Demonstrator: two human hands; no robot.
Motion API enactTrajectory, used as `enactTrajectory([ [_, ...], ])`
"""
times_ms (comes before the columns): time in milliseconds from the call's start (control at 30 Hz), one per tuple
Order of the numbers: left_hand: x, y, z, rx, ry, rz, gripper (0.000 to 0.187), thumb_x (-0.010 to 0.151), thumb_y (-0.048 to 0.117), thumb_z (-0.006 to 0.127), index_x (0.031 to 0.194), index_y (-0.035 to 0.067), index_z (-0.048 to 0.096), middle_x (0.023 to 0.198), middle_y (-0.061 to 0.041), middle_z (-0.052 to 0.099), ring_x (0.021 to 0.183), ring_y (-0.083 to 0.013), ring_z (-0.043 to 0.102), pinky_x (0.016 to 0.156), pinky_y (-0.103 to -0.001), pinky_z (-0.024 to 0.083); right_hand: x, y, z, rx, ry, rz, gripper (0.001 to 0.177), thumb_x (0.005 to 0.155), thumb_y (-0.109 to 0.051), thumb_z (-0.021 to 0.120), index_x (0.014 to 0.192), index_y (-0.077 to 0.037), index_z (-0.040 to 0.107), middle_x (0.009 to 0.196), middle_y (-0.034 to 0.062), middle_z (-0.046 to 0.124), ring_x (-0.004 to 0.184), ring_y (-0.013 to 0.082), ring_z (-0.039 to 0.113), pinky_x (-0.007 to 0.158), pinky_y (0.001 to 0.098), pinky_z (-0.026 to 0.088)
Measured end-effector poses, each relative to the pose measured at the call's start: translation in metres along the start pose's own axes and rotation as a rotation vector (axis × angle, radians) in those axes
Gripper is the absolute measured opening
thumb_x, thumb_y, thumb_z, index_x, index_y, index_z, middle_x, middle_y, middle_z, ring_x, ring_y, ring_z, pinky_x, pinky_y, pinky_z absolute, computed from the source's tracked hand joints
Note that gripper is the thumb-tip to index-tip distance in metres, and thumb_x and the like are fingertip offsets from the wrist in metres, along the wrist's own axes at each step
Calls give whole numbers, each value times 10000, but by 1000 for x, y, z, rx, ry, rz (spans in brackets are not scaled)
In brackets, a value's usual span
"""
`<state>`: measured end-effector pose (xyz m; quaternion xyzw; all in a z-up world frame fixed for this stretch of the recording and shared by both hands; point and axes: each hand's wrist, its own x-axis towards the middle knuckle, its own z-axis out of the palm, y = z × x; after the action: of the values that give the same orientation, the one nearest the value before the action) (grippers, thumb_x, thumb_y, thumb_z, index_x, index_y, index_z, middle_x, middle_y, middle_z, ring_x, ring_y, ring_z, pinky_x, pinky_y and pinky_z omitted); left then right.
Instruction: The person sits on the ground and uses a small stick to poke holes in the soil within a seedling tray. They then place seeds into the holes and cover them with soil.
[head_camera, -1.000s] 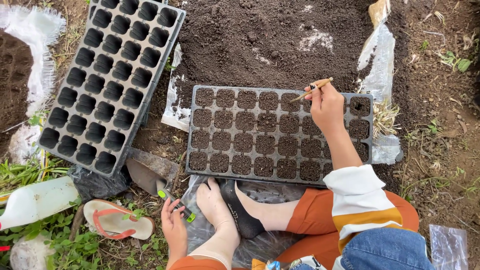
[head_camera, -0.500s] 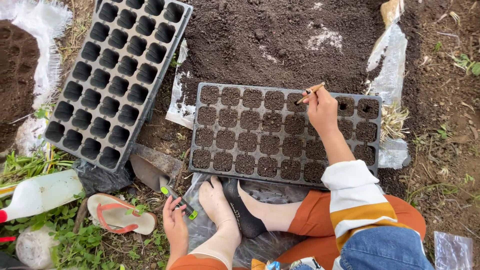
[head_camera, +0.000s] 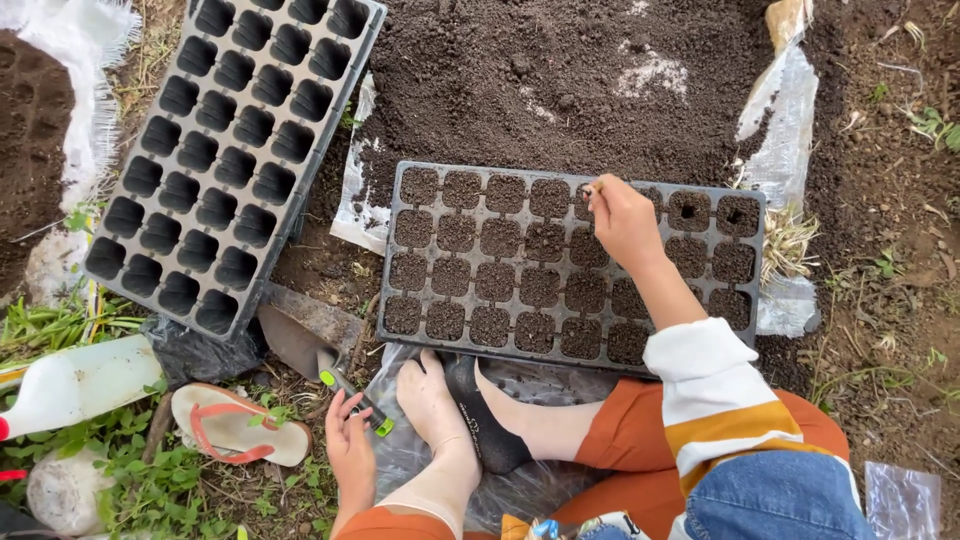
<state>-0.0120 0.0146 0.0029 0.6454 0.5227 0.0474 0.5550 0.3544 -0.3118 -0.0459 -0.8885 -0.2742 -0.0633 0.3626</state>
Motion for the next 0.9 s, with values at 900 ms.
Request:
enactTrajectory([
  [900, 1, -1, -1, -6, 4, -13, 497, 1034, 106, 420, 1530, 75, 410, 1372, -90, 604, 1107, -208, 632, 1000, -359, 487, 6, -3, -34, 153, -8, 181, 99, 1071, -6, 578, 1090, 31, 668, 899, 139, 767, 807, 201, 752, 572, 277, 545],
])
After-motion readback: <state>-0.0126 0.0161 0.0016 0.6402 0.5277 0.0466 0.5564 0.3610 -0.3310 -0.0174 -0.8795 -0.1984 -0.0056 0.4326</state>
